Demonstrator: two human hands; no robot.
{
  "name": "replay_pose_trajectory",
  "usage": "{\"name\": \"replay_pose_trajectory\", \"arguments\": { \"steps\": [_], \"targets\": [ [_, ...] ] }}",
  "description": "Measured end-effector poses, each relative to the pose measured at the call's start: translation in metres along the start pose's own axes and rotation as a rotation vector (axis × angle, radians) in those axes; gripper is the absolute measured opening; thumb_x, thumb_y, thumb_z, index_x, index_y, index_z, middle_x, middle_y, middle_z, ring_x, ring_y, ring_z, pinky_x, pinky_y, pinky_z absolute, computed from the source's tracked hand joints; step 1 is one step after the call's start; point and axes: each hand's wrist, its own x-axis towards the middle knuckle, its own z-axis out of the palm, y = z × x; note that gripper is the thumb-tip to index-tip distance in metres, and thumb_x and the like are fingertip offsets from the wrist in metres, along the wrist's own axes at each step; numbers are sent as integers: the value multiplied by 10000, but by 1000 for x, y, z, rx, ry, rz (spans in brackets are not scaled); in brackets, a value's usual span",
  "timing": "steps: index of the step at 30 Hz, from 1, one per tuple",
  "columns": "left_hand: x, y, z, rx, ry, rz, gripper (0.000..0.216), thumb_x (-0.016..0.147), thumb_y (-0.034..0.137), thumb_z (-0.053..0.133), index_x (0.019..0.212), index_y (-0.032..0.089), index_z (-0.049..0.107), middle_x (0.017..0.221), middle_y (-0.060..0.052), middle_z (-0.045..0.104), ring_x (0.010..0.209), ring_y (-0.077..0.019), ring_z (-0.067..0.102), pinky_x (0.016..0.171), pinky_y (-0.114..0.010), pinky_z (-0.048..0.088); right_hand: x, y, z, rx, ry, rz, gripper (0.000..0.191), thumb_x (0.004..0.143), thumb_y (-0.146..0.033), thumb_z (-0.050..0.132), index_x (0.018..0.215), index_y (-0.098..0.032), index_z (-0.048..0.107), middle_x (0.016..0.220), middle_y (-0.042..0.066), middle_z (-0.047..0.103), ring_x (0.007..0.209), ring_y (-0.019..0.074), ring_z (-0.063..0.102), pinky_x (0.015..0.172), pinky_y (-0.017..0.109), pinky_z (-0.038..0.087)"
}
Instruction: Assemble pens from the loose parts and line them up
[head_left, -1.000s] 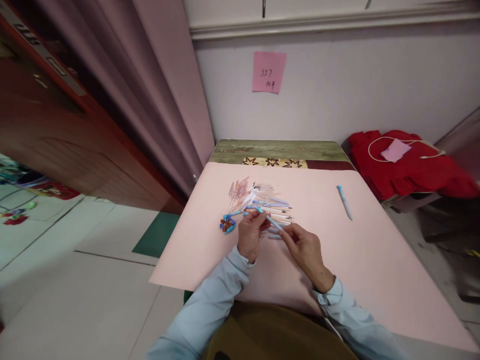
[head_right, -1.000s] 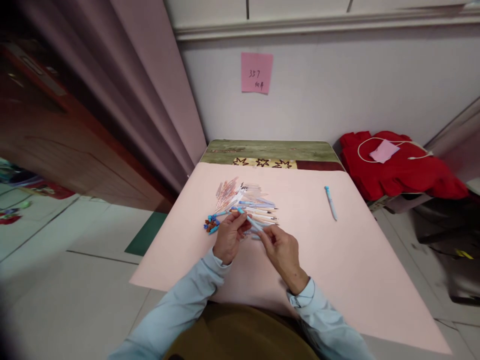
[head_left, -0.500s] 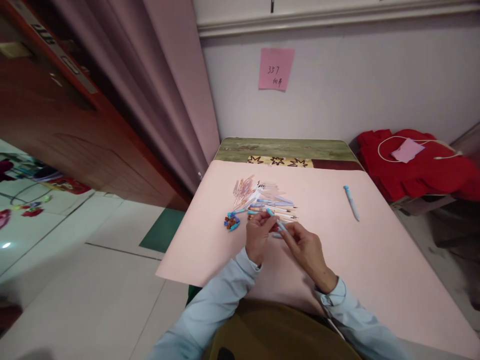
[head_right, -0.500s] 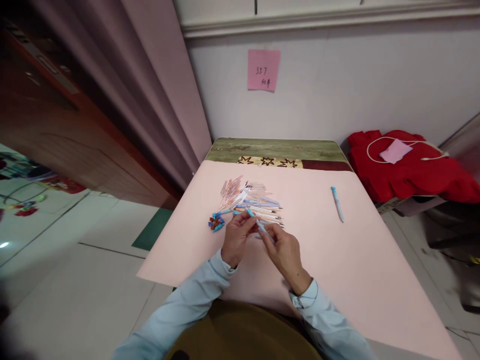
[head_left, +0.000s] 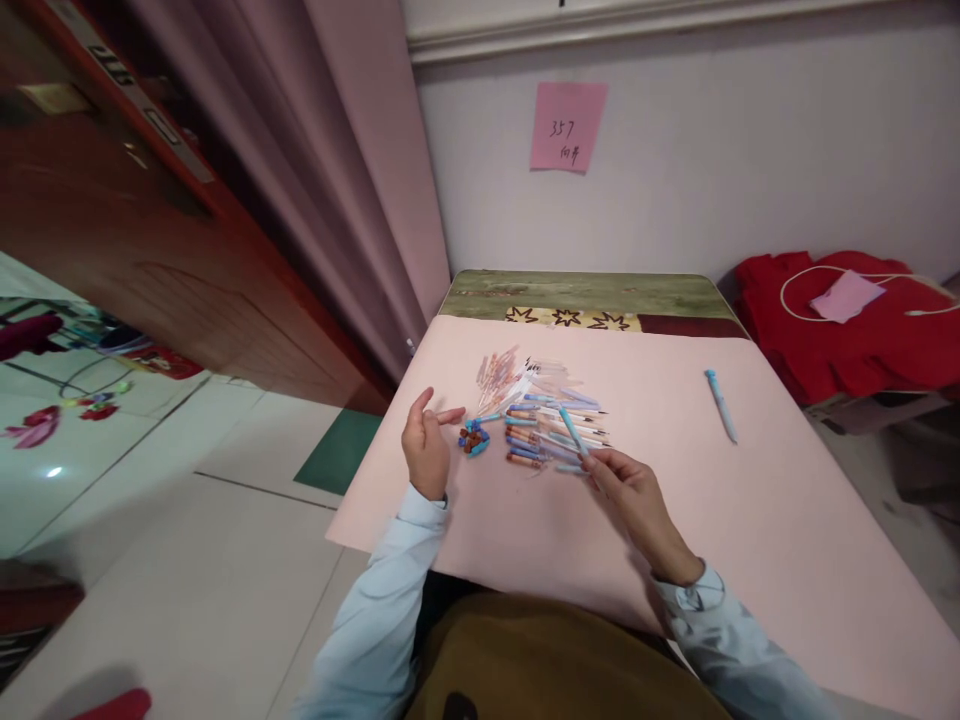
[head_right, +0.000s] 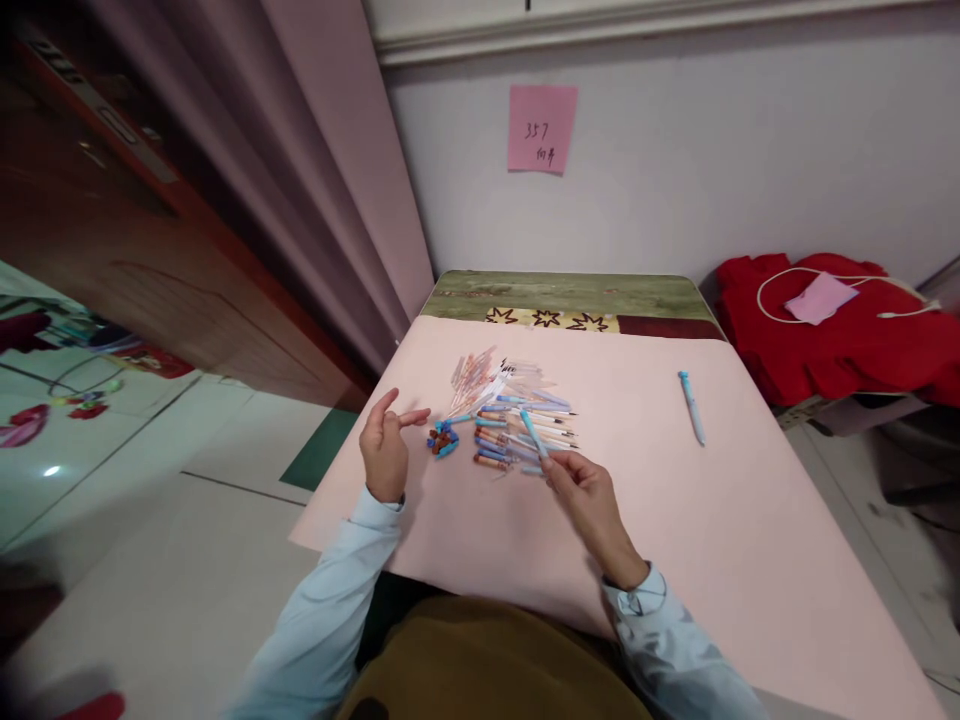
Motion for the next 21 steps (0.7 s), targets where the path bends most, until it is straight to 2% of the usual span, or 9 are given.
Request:
{"name": "replay_pose_trajectory", "arguments": {
  "steps": [3,5,7,10,12,15,17,19,21],
  "targets": [
    [-13,14,6,32,-117,108,506,975,386,436,1435,176,455,987,-94,766,1102,-227,680,1061,-396,423,-2,-6,4,30,-7,0,493,730,-616,741,902,-154,743,716,41,671,617,142,528,568,258,424],
    [-24,22,14,46,-240,166,522,966,375,446,1463,214,422,1153,-117,726,1178,-243,648,1087,-414,406,-2,-10,4,20,-23,-23,479,751,-615,721,900,-161,739,715,43,668,641,152,541,608,273,445],
    [-32,26,20,144,-316,265,535,950,327,447,1474,226,403,1307,-129,654,1208,-258,632,1162,-467,309,-2,-13,3,0,-23,-49,469,781,-617,690,897,-165,733,687,37,649,651,159,541,625,280,446],
    [-34,24,24,352,-369,456,601,933,202,364,1529,199,284,1411,-142,580,1305,-259,557,1221,-539,119,-3,-14,0,2,0,-70,445,800,-604,678,895,-172,724,676,24,634,652,158,535,634,282,440],
    [-34,22,25,464,-368,545,653,903,137,332,1547,189,241,1478,-144,513,1421,-260,421,1220,-556,94,-3,-14,-1,25,1,-69,418,807,-581,686,903,-177,722,703,21,643,669,157,541,652,282,443],
    [-43,23,30,670,-404,623,655,847,103,410,1491,223,399,1617,-120,296,1532,-306,127,1208,-589,106,-6,-18,2,56,-32,-70,376,820,-547,690,906,-182,716,719,17,646,690,156,549,675,279,451],
    [-55,25,35,819,-481,667,644,797,81,495,1415,259,515,1663,-97,139,1532,-360,13,1191,-642,92,-7,-24,6,58,-52,-112,364,848,-544,655,906,-188,697,734,18,647,701,160,558,682,280,460],
    [-69,25,42,921,-570,719,653,756,59,543,1373,271,560,1667,-94,93,1524,-387,-24,1176,-684,70,-9,-29,10,15,-49,-205,345,887,-536,603,925,-200,669,805,30,664,751,170,580,711,285,474],
    [-82,24,50,982,-645,791,635,773,56,532,1373,263,559,1661,-106,118,1526,-380,1,1176,-695,66,-11,-34,13,-101,-30,-313,301,919,-499,570,946,-211,651,852,32,668,765,166,581,717,278,471]
  ]
}}
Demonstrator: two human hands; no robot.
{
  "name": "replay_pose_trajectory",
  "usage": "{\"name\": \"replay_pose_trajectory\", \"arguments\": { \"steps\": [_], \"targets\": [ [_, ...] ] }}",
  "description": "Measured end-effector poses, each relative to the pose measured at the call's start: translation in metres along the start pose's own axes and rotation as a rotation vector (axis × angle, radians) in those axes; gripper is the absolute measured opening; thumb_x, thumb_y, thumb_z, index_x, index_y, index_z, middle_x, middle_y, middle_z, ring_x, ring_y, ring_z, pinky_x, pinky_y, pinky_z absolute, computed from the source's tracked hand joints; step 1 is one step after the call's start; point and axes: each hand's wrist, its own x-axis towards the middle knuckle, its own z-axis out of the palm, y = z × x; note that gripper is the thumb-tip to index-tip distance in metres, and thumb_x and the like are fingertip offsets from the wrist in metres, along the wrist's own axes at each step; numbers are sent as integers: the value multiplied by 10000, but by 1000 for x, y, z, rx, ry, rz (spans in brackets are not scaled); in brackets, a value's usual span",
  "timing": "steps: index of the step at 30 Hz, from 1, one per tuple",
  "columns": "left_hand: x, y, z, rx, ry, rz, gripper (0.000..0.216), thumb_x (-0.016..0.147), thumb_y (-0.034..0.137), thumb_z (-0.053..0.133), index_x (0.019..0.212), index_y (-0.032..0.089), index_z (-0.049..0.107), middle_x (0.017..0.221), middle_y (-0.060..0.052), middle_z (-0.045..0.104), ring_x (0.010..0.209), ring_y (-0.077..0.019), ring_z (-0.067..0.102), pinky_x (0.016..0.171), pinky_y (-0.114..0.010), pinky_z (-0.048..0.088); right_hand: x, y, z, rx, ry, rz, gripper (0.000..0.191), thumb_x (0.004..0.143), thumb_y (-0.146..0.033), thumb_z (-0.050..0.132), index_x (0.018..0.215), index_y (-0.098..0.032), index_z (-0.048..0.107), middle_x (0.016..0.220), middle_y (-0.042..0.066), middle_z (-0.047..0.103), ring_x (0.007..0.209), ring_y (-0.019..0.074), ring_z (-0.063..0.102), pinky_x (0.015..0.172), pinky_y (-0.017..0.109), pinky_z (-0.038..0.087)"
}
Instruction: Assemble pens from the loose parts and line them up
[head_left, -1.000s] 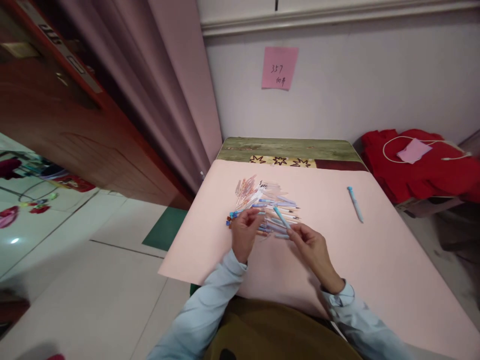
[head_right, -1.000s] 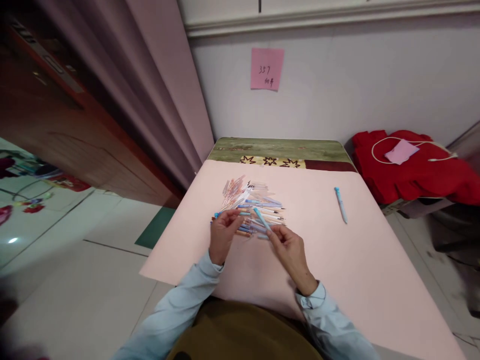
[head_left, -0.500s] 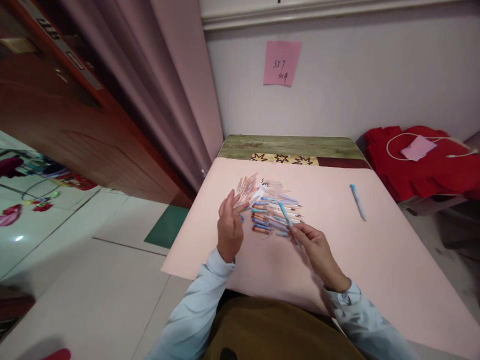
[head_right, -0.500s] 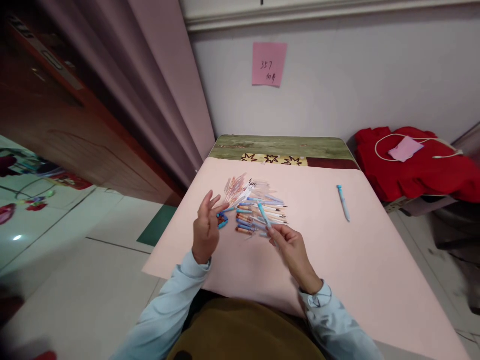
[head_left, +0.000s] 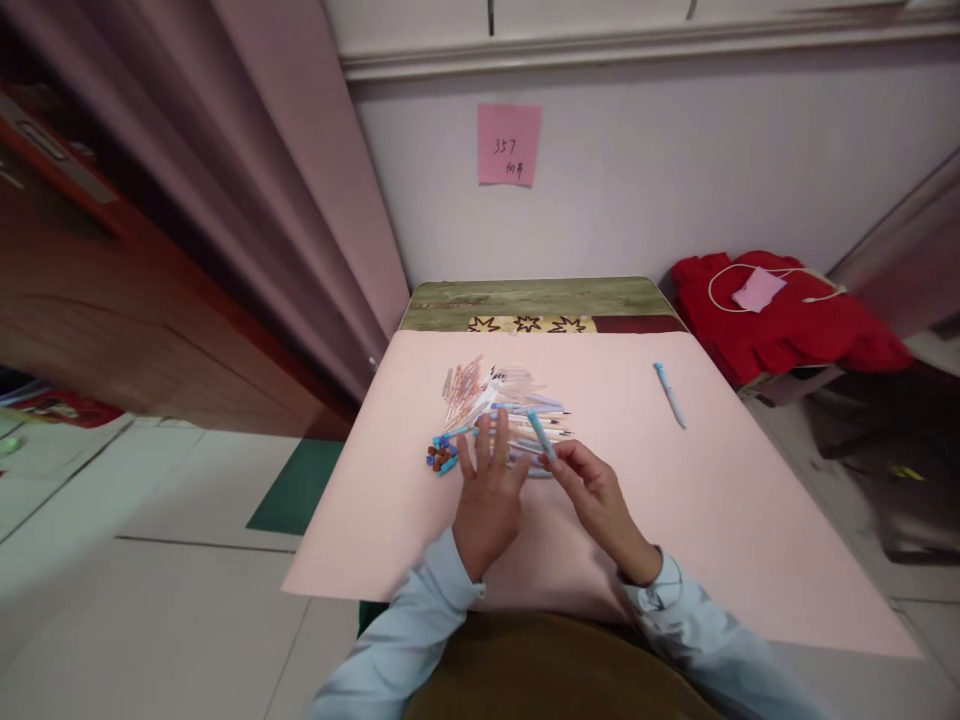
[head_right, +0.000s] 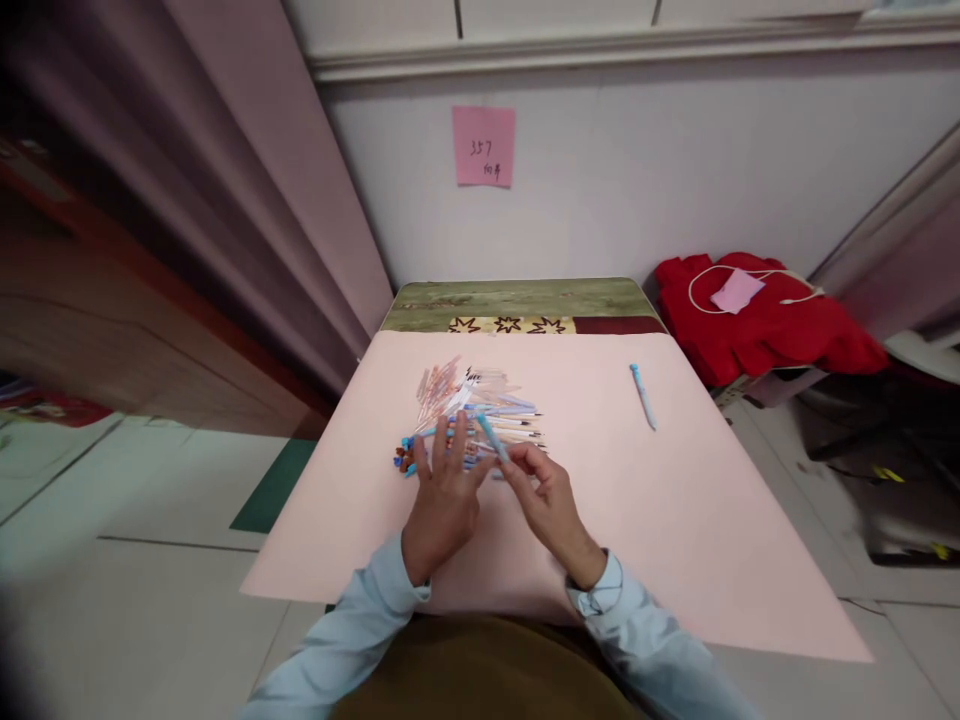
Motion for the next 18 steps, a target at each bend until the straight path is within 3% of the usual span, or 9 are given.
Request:
{"name": "replay_pose_trajectory", "arguments": {
  "steps": [3,6,11,15,18],
  "targets": [
    [2,15,7,47,-10,67,642,854,83,455,1475,244,438,1649,-118,176,1533,-331,68,1199,-663,99,-2,-3,3,-190,-16,-89,232,948,-423,539,973,-216,641,790,10,639,672,140,538,646,257,434],
    [7,25,11,44,17,40,652,895,97,392,1530,237,342,1644,-111,206,1536,-301,97,1215,-638,82,-4,-2,6,-229,-39,-107,212,966,-388,497,976,-216,619,767,3,621,656,140,531,632,257,422],
    [12,28,15,33,20,-1,547,903,158,454,1441,256,470,1633,-101,261,1532,-337,104,1192,-667,51,-6,1,5,-153,-96,-102,207,966,-398,493,962,-216,593,818,14,632,703,152,552,674,265,442],
    [14,4,8,64,-15,-72,433,842,191,576,1272,235,607,1585,-127,354,1477,-396,223,1143,-691,113,-6,7,-3,-54,-86,-29,270,953,-464,519,895,-214,602,759,4,585,698,152,530,659,265,439],
    [14,-39,-5,93,22,-369,333,834,258,614,1160,219,672,1407,-168,540,1291,-393,440,1051,-608,290,-6,13,-10,7,-73,43,305,932,-502,542,881,-209,612,765,11,594,692,150,530,648,264,443]
  ]
}}
